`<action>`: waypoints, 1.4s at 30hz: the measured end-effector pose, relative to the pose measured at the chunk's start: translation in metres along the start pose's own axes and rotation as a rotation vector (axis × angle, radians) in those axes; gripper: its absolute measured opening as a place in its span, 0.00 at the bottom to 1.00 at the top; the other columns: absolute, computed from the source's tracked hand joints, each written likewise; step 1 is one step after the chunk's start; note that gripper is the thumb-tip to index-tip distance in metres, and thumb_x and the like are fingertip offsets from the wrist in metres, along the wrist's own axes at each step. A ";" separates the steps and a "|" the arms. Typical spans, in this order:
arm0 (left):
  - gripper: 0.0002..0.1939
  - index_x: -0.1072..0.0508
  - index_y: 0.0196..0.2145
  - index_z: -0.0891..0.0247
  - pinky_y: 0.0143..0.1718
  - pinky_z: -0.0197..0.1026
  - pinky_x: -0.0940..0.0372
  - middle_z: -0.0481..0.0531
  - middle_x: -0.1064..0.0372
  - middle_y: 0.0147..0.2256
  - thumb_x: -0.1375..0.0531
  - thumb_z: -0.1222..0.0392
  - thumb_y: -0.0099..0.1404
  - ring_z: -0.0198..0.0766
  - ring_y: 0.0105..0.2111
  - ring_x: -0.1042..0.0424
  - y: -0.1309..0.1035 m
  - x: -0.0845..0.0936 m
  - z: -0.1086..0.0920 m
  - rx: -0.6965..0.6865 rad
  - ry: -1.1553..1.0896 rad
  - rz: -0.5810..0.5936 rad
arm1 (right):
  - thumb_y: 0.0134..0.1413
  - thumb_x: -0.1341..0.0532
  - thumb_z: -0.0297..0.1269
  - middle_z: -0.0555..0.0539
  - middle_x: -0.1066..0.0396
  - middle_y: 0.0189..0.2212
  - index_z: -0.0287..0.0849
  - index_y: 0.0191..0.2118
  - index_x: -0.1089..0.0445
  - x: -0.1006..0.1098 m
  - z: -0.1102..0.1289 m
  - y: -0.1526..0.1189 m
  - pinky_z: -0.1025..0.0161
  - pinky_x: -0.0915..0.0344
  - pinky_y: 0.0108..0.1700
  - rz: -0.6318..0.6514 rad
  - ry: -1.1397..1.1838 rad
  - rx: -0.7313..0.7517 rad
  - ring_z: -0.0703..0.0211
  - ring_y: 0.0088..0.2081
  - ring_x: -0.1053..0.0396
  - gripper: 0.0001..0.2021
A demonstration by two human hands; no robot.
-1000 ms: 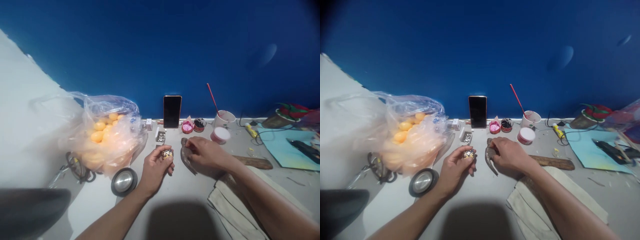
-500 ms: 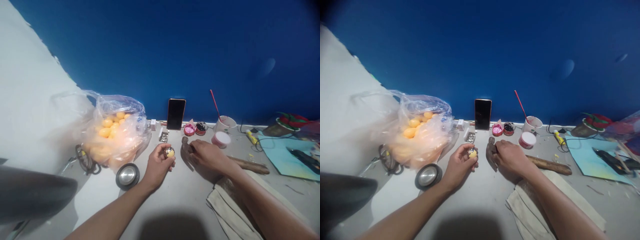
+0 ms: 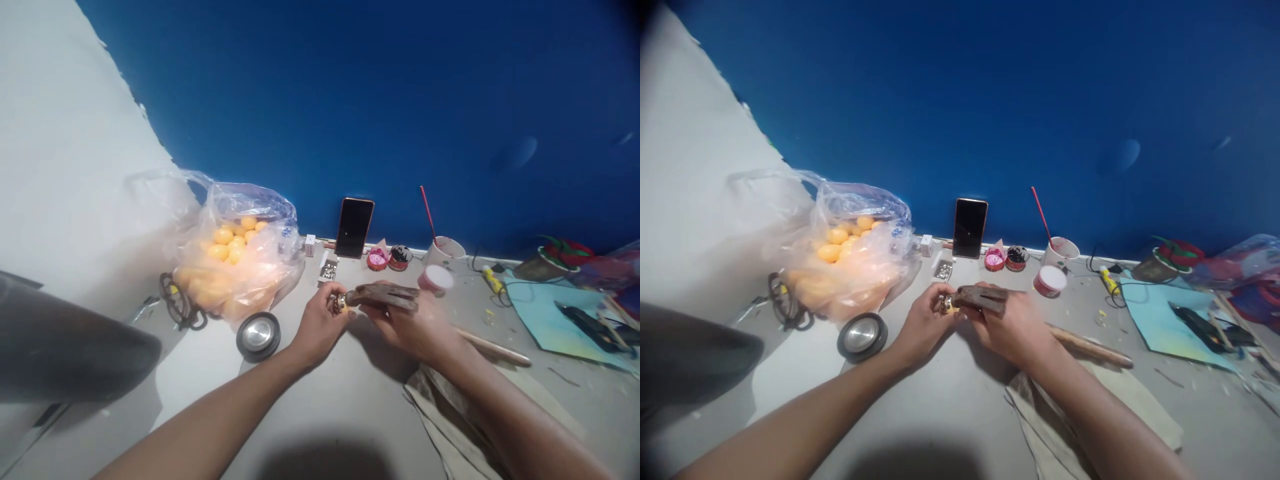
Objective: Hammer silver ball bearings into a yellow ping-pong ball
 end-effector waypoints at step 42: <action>0.18 0.27 0.42 0.63 0.34 0.36 0.37 0.46 0.29 0.31 0.32 0.62 0.53 0.35 0.31 0.32 -0.001 -0.002 -0.007 0.046 0.036 0.122 | 0.67 0.44 0.43 0.41 0.20 0.34 0.43 0.43 0.20 0.021 0.006 0.005 0.61 0.38 0.34 0.039 -0.004 -0.163 0.52 0.32 0.26 0.15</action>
Point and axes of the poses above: each hand's wrist, its own y-axis towards the middle knuckle, its own x-axis out of the back of the hand, z = x × y, the point moved 1 cm from there along y, towards the middle knuckle
